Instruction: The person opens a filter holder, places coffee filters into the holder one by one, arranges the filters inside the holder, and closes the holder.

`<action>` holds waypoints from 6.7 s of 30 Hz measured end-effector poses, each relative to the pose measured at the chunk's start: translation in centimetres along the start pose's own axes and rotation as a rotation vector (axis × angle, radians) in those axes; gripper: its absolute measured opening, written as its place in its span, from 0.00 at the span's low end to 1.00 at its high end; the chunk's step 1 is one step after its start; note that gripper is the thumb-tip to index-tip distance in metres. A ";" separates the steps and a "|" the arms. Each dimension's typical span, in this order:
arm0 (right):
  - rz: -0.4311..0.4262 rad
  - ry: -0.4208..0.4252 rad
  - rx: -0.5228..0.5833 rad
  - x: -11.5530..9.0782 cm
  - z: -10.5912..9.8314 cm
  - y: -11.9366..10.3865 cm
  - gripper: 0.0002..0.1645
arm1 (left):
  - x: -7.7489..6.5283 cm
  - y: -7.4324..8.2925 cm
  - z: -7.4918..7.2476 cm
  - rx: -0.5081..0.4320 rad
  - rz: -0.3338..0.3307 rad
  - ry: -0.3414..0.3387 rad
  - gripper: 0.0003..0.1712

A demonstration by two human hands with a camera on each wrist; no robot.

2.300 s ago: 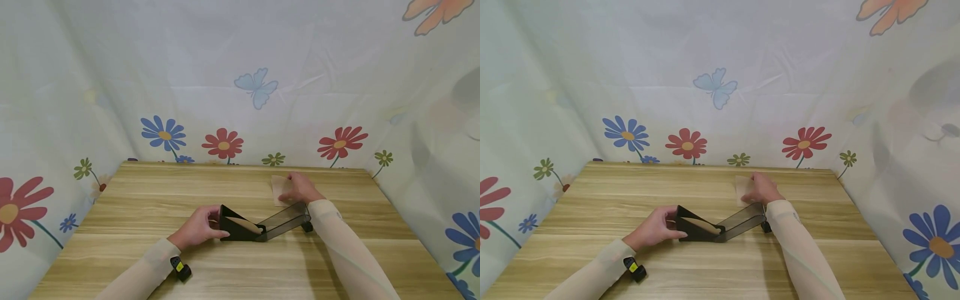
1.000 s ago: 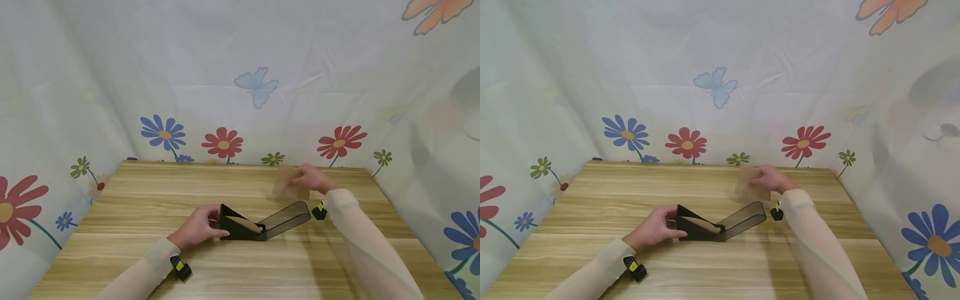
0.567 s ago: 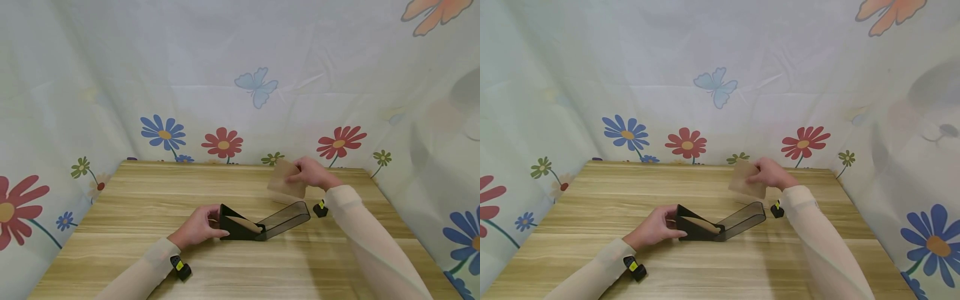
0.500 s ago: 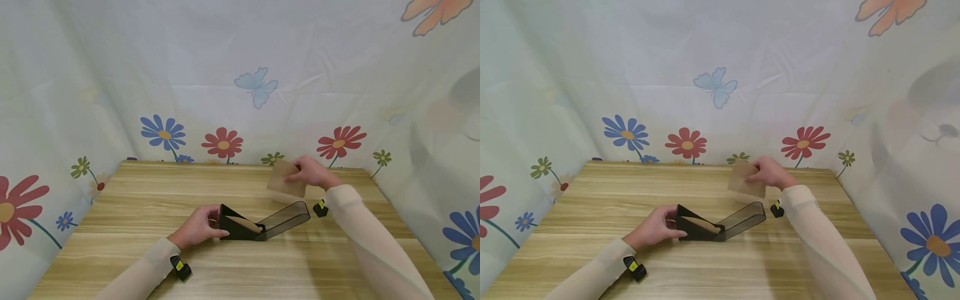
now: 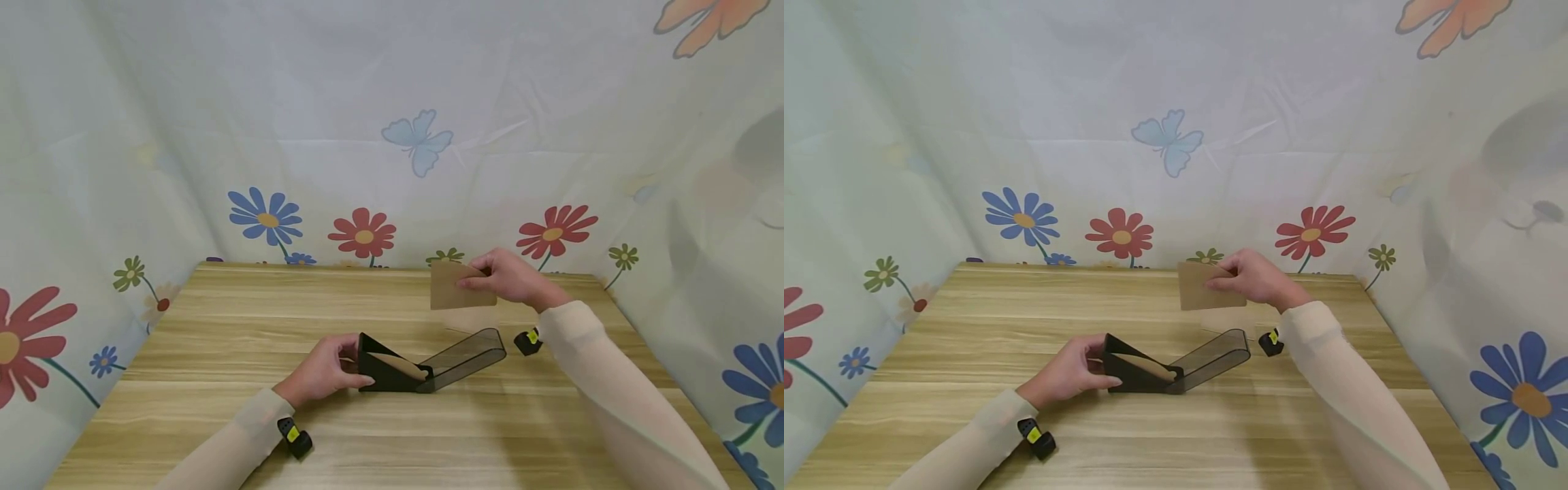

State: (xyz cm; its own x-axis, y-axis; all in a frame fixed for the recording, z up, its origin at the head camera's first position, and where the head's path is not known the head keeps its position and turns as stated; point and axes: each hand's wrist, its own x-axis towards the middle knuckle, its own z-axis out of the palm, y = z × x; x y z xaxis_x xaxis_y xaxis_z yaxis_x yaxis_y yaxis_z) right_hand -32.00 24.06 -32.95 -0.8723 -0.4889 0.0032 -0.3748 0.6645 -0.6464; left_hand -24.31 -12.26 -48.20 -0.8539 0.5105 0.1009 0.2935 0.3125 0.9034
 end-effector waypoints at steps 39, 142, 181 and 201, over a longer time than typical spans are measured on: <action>-0.153 -0.070 0.065 -2.2 5.5 -6.8 0.15 | 0.0 0.0 0.1 0.018 0.013 0.013 0.18; -0.155 -0.390 -0.033 -1.5 11.8 -5.9 0.17 | 0.3 -0.5 0.2 -0.017 0.035 0.012 0.18; -0.118 -0.443 0.008 -1.2 13.1 -5.9 0.17 | 0.3 -0.5 0.3 -0.016 0.048 0.014 0.19; -0.129 -0.425 -0.037 -1.2 12.4 -6.1 0.19 | 0.4 -0.8 0.3 -0.023 0.059 0.018 0.18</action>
State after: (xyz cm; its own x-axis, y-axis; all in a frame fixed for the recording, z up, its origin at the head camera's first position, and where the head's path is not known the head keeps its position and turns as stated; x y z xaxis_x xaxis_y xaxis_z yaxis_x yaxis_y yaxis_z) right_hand -24.79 13.55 -38.42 -0.6144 -0.7526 -0.2368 -0.4894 0.5990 -0.6338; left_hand -24.70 -12.06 -49.00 -0.8432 0.5127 0.1619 0.3340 0.2633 0.9051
